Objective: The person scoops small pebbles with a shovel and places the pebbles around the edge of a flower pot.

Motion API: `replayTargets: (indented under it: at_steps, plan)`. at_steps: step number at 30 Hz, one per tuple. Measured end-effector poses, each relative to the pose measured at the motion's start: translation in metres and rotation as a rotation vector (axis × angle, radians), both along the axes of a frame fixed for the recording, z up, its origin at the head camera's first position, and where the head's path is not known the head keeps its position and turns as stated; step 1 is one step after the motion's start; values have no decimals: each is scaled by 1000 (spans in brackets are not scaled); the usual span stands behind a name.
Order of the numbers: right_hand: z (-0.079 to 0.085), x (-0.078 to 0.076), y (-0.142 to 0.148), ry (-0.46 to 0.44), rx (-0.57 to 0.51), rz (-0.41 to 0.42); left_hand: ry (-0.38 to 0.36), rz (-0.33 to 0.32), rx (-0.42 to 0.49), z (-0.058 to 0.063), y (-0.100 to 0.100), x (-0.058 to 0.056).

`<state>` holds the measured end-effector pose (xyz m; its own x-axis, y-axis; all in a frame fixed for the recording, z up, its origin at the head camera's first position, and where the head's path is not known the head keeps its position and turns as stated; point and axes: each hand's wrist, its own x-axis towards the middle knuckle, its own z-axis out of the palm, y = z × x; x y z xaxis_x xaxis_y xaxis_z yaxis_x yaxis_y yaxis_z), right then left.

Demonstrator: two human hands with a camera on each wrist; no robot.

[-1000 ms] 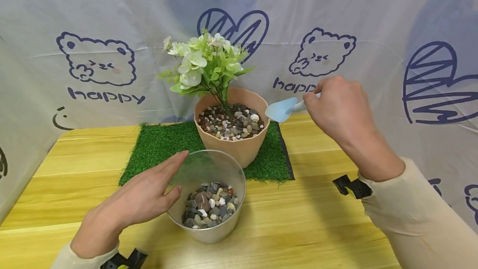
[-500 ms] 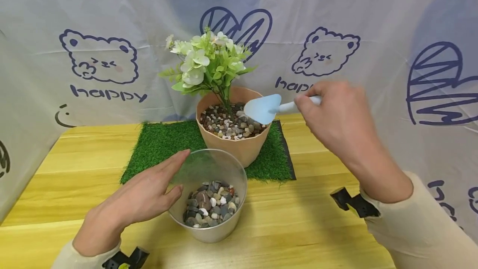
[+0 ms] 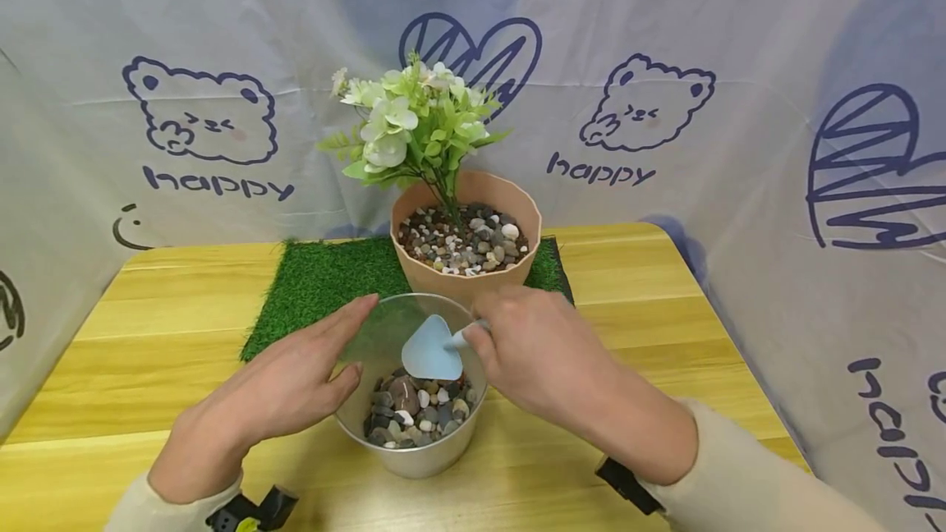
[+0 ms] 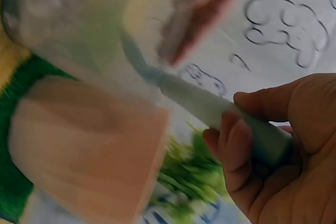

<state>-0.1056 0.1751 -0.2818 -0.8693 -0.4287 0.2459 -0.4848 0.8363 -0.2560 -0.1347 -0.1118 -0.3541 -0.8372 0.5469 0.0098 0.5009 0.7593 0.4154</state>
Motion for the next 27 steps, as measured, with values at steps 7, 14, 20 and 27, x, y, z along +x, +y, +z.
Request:
replayTargets:
  at_steps: [7,14,20,27]
  plan:
    - [-27,-5,-17,56,135,54,-1,0,-2,0,1,0]
    - [-35,-7,-27,87,155,108,10,-3,4,0,0,0]
    - [-44,-11,-34,146,148,118,23,-3,4,-1,0,-1]
    - [-48,-16,-41,88,139,108,29,-4,7,-1,0,-1]
